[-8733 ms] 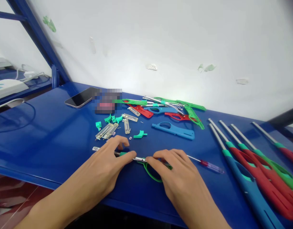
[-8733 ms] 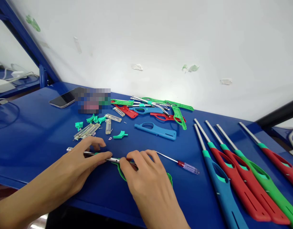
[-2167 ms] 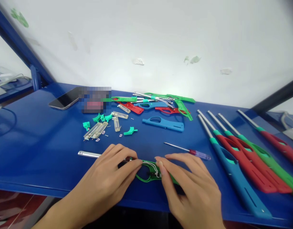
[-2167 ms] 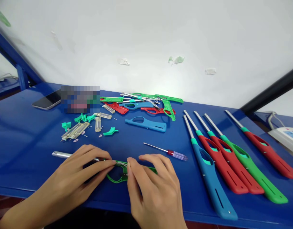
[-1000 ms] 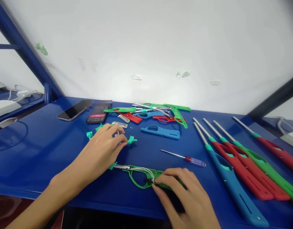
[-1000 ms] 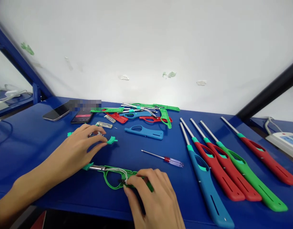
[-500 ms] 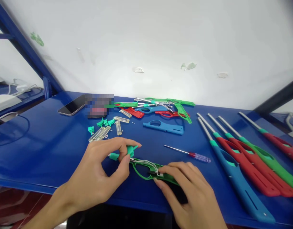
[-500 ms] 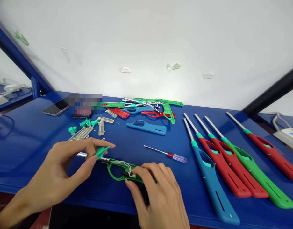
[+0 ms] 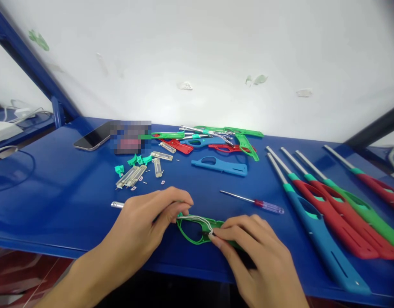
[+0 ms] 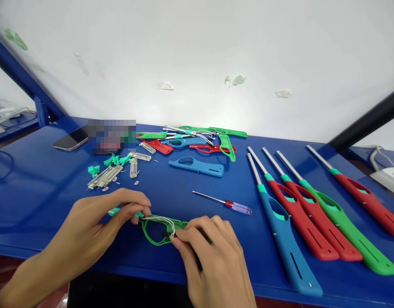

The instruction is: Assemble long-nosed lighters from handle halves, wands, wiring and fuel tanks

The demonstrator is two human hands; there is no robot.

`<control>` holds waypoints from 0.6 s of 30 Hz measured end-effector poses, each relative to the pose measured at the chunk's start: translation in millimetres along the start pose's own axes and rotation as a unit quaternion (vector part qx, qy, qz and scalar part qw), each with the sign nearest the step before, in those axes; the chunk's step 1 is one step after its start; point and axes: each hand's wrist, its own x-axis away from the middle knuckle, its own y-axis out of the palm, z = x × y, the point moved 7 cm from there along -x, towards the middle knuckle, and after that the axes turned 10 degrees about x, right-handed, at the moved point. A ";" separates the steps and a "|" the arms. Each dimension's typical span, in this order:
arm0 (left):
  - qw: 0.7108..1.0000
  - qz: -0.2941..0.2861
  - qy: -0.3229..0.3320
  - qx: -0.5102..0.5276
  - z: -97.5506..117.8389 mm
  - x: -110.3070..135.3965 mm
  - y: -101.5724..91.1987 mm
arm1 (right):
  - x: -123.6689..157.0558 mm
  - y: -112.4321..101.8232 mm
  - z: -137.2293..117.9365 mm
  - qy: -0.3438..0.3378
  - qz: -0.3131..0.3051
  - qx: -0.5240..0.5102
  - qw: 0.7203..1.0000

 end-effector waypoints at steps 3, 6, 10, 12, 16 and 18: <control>0.999 -0.014 0.018 -0.023 5.0 2.1 2.7 | 0.6 -0.5 -1.5 0.004 0.011 -0.009 1.000; 0.999 -0.040 0.016 -0.021 4.6 6.0 7.6 | -1.3 -2.5 -2.6 0.003 0.022 -0.009 1.000; 0.997 -0.069 0.032 -0.006 4.0 8.0 12.3 | -4.2 -4.1 -6.2 -0.026 0.020 0.019 0.999; 0.997 -0.067 0.040 0.000 3.5 6.5 11.9 | -4.5 -4.2 -6.7 -0.031 0.019 0.029 0.999; 0.997 -0.066 0.049 -0.005 2.7 2.6 10.9 | -3.7 -3.8 -6.6 -0.032 0.018 0.032 0.999; 0.998 -0.059 0.037 -0.012 0.5 1.6 10.2 | -3.6 -3.6 -6.2 -0.030 0.017 0.030 0.999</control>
